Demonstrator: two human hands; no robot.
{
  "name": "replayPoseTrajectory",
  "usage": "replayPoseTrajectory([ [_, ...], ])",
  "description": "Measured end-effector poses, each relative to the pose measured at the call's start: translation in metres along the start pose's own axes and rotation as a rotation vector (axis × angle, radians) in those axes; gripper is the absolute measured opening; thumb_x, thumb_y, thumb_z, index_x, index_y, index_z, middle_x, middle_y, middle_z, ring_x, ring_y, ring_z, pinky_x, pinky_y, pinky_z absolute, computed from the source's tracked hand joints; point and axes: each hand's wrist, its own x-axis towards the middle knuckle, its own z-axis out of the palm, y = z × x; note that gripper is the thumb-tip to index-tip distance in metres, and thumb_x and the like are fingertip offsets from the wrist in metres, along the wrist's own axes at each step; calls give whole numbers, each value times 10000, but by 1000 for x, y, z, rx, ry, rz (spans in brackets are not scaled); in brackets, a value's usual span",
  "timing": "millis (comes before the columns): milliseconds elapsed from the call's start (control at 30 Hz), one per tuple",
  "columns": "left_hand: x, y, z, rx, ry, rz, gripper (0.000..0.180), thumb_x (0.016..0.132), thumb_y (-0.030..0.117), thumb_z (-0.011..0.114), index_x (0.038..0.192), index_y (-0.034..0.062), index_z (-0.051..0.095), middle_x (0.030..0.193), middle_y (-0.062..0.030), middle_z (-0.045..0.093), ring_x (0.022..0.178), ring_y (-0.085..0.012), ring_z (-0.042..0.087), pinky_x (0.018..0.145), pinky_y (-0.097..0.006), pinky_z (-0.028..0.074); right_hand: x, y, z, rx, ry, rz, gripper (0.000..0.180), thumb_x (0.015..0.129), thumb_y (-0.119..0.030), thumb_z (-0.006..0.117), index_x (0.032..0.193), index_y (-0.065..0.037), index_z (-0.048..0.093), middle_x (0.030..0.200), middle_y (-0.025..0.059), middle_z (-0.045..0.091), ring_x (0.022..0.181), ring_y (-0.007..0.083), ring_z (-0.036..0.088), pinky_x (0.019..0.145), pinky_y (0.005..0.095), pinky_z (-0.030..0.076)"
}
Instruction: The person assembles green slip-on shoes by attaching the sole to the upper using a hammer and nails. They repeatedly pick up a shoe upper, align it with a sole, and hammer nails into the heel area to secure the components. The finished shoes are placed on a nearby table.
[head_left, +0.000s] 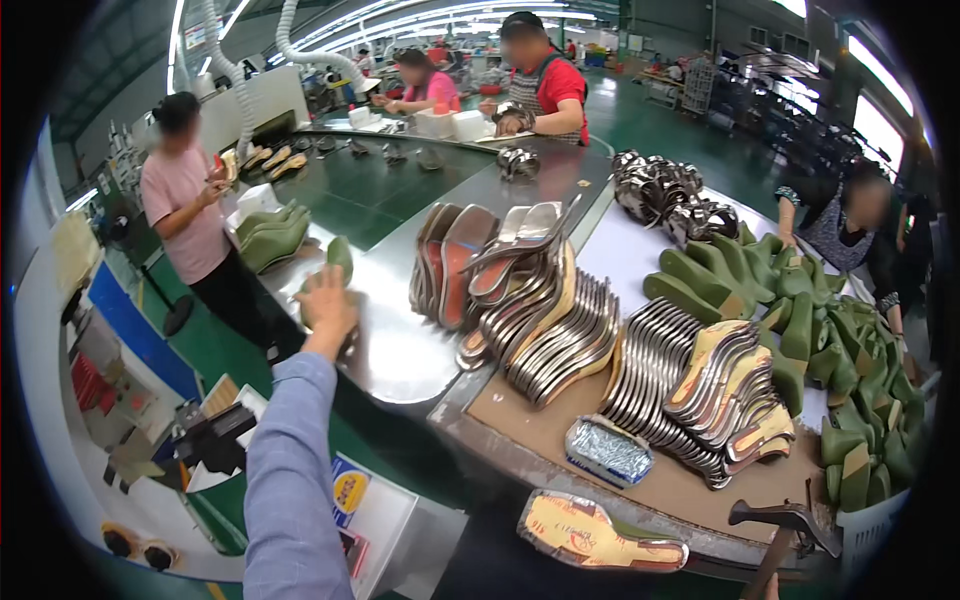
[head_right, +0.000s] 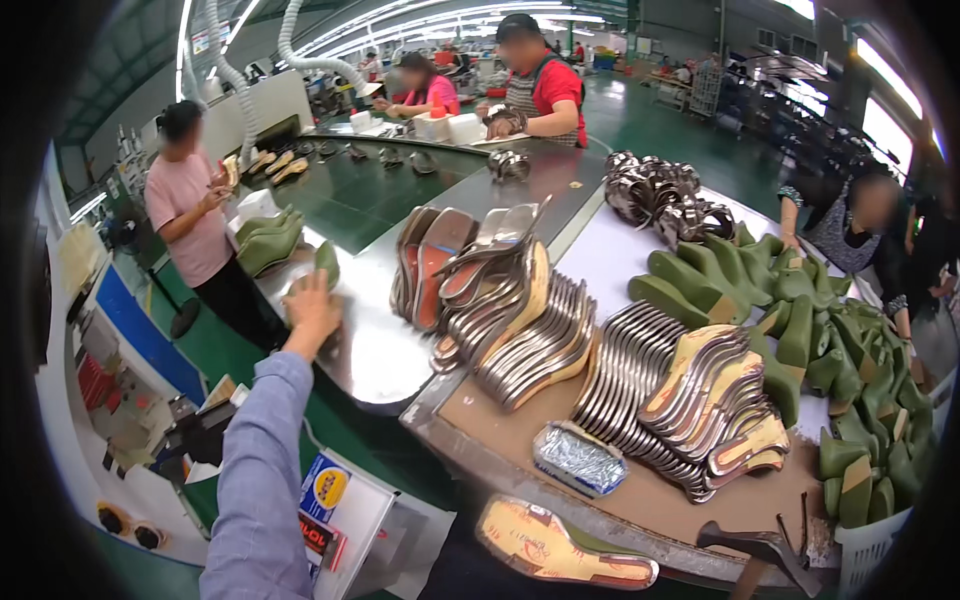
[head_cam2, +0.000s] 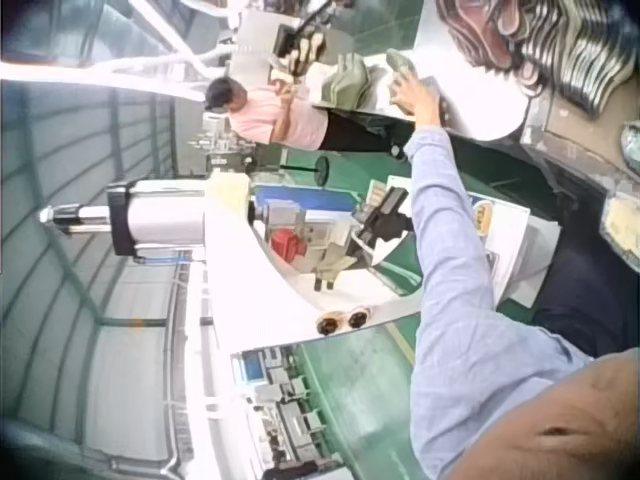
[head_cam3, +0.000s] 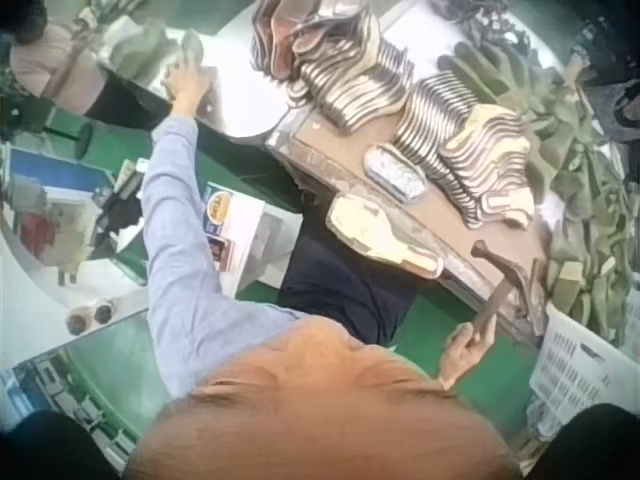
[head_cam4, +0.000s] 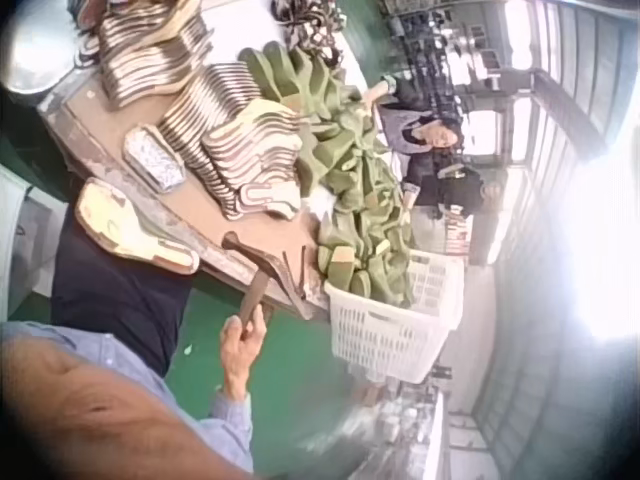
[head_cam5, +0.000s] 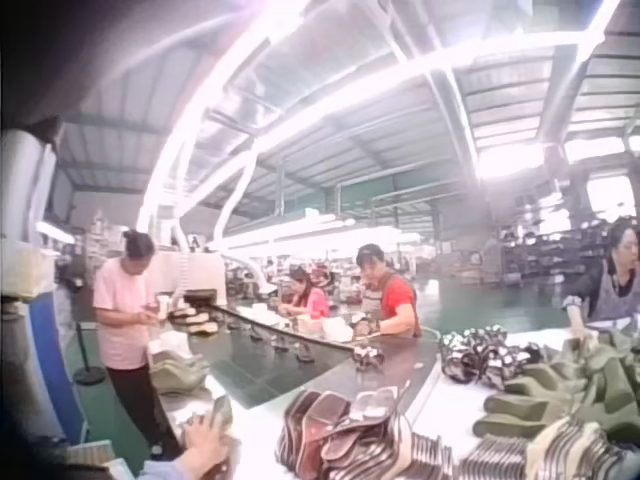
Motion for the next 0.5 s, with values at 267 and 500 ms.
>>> replayPoseTrajectory([
  [267,22,-27,29,-1615,-359,-438,726,699,350,826,1223,-91,586,998,-142,679,819,-249,686,714,-368,558,50,-78,35,105,-256,-321,534,1032,-141,569,1511,-65,345,793,42,558,612,91,474,528,245,406],
  [500,-107,91,-100,-2131,-361,0,597,787,344,820,1149,-73,593,1001,-114,669,837,-167,664,736,-305,552,109,-182,107,113,-306,-936,324,870,43,637,1175,-42,568,990,152,660,748,286,644,660,380,532],
])
